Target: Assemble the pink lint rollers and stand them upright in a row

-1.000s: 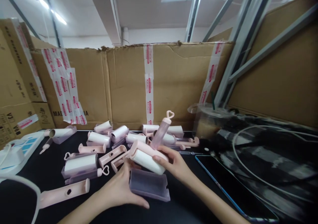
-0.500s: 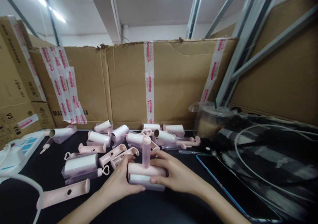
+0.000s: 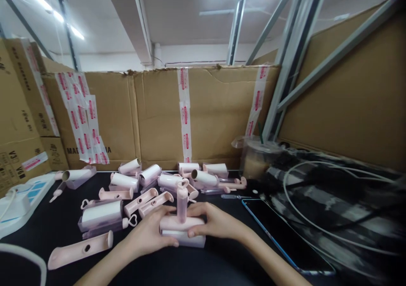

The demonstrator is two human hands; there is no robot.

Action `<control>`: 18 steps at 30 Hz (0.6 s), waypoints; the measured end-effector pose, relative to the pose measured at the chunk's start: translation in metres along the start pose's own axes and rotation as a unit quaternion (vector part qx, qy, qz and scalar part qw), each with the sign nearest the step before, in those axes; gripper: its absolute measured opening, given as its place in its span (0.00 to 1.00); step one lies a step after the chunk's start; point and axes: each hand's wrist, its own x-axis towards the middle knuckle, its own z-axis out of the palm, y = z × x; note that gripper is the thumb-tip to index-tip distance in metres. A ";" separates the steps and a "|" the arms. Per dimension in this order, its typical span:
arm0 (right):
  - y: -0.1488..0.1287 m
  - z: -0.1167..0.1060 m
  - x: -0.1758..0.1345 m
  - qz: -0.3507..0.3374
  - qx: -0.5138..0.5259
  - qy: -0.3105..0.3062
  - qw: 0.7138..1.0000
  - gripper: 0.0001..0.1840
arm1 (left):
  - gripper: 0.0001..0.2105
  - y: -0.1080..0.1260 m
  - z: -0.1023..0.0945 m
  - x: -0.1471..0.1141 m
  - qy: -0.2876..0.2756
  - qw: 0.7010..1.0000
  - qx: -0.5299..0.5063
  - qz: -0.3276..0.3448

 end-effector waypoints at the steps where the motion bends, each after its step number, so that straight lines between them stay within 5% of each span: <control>1: -0.001 0.000 -0.001 -0.004 -0.001 0.000 1.000 0.28 | 0.30 0.003 -0.002 -0.001 -0.003 1.000 0.006 -0.004; 4: -0.009 -0.005 -0.003 -0.025 -0.006 0.008 1.000 0.30 | 0.25 0.016 -0.011 -0.002 0.015 0.999 0.031 -0.001; 7: -0.021 -0.024 0.006 -0.053 -0.059 0.059 0.995 0.31 | 0.22 0.033 -0.029 0.008 0.056 0.993 0.079 0.074; 10: -0.024 -0.059 0.032 -0.024 -0.167 0.120 0.978 0.28 | 0.34 0.041 -0.056 0.032 0.120 0.970 0.183 0.110; 12: -0.016 -0.084 0.058 0.008 -0.199 0.142 0.969 0.23 | 0.48 0.035 -0.073 0.054 0.135 0.944 0.300 0.022; 14: -0.004 -0.104 0.087 0.048 -0.233 0.166 0.957 0.22 | 0.51 0.023 -0.086 0.076 0.099 0.917 0.374 -0.098; 18: 0.021 -0.114 0.139 0.101 -0.281 0.172 0.939 0.20 | 0.25 -0.005 -0.090 0.112 0.074 0.897 0.400 -0.172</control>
